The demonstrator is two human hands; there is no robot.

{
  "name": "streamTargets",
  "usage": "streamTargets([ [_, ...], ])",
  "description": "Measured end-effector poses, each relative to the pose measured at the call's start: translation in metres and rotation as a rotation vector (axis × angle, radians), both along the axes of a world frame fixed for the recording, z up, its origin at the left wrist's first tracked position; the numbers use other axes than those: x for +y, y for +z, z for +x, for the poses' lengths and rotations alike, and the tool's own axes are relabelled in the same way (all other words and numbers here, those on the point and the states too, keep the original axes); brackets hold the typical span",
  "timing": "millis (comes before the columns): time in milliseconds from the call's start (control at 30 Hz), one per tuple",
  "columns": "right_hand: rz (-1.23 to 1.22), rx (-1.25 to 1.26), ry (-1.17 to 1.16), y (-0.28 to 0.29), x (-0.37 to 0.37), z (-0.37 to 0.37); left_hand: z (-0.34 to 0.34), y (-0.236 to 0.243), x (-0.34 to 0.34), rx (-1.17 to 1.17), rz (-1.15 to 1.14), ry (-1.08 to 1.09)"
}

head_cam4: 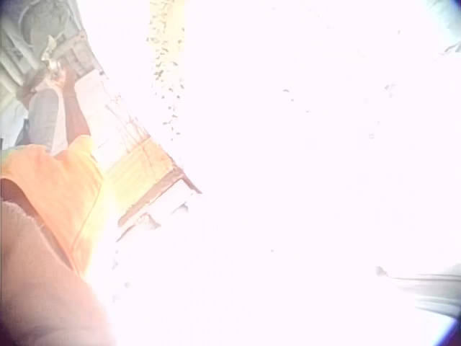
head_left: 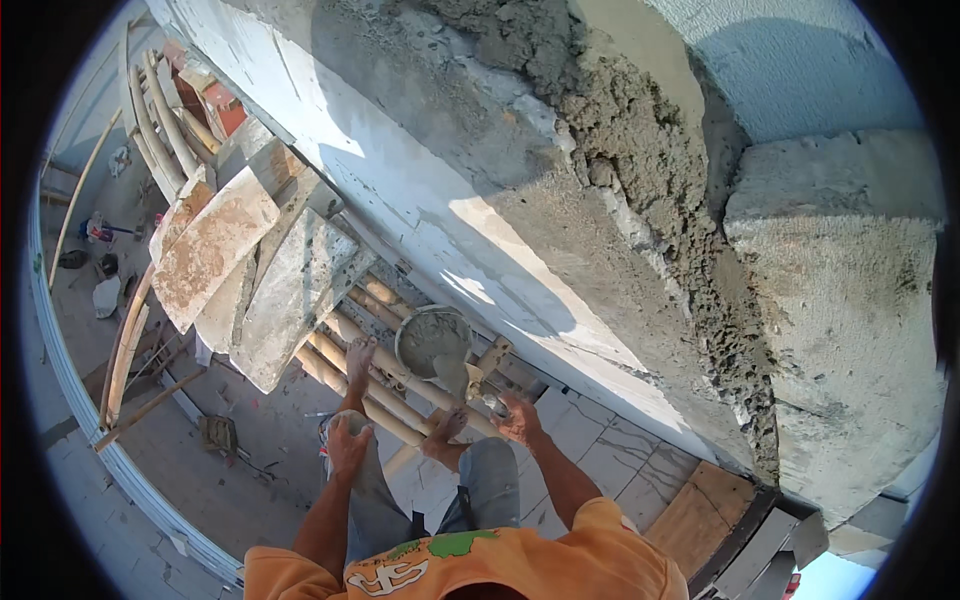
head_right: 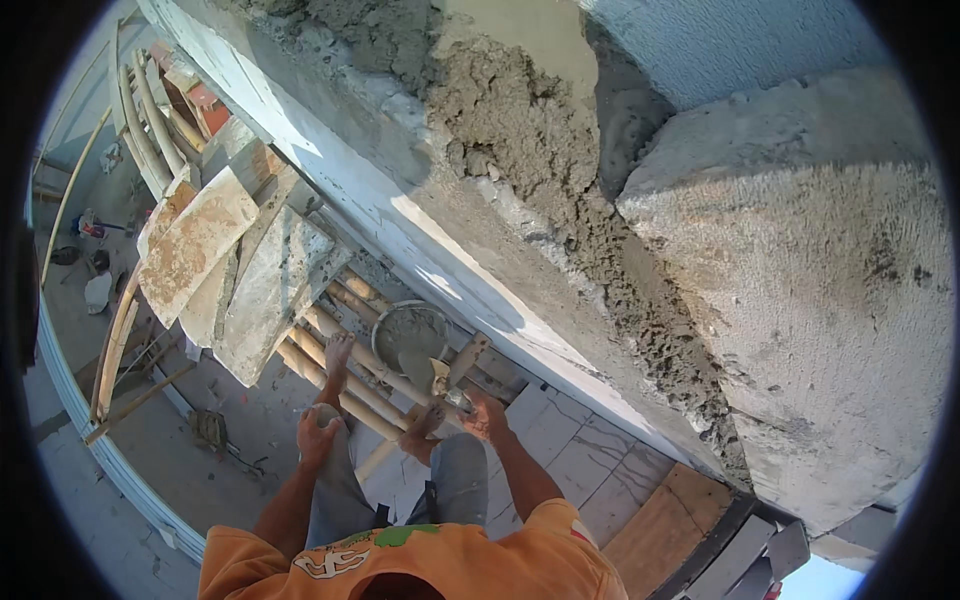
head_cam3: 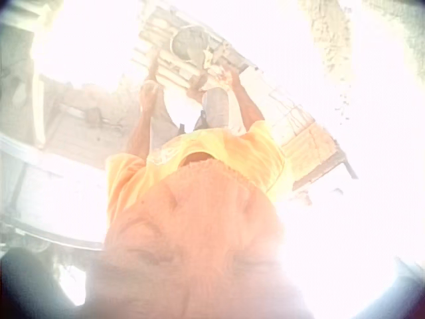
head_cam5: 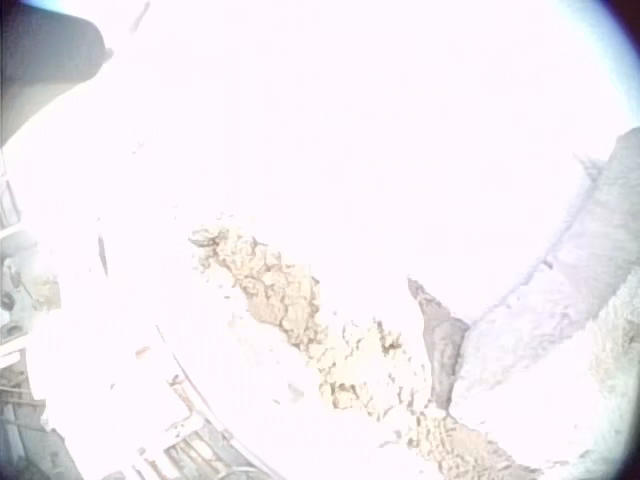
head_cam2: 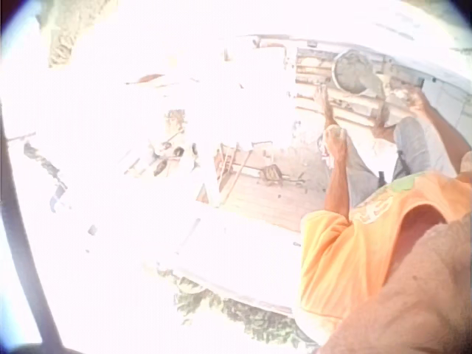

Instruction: The person applies mortar to a block wall using a trowel and then places a stone block onto the mortar.

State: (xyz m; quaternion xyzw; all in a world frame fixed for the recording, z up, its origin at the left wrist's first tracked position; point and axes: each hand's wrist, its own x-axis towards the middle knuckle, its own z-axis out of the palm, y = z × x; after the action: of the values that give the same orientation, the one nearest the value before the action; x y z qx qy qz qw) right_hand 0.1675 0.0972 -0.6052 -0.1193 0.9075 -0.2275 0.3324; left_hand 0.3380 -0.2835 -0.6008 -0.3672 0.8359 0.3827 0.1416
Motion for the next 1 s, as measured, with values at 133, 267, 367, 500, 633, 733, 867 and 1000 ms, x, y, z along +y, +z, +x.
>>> streamTargets([
  [133, -0.064, 0.136, -0.005, 0.104, -0.005, -0.007, -0.026, 0.053, -0.016, 0.114, 0.155, 0.024],
  [267, -0.139, 0.228, 0.000, 0.230, -0.033, -0.006, -0.030, 0.102, -0.033, 0.150, 0.014, -0.017],
  [367, -0.142, 0.232, 0.036, 0.341, -0.075, -0.033, -0.025, 0.113, -0.046, 0.158, -0.002, 0.029],
  [500, -0.347, 0.140, -0.181, 0.449, -0.125, -0.066, -0.012, 0.125, -0.064, 0.124, 0.023, 0.050],
  [633, -0.535, -0.015, -0.487, 0.507, -0.162, -0.102, -0.018, 0.140, -0.081, 0.046, 0.053, 0.100],
  [733, -0.865, -0.113, -0.663, 0.544, -0.190, -0.122, -0.016, 0.123, -0.090, 0.065, -0.051, 0.071],
  [867, -1.275, -0.214, -0.950, 0.562, -0.207, -0.118, -0.026, 0.114, -0.102, 0.045, -0.022, 0.041],
  [1000, -1.339, -0.260, -1.022, 0.569, -0.229, -0.099, -0.036, 0.112, -0.106, 0.010, 0.009, 0.032],
])
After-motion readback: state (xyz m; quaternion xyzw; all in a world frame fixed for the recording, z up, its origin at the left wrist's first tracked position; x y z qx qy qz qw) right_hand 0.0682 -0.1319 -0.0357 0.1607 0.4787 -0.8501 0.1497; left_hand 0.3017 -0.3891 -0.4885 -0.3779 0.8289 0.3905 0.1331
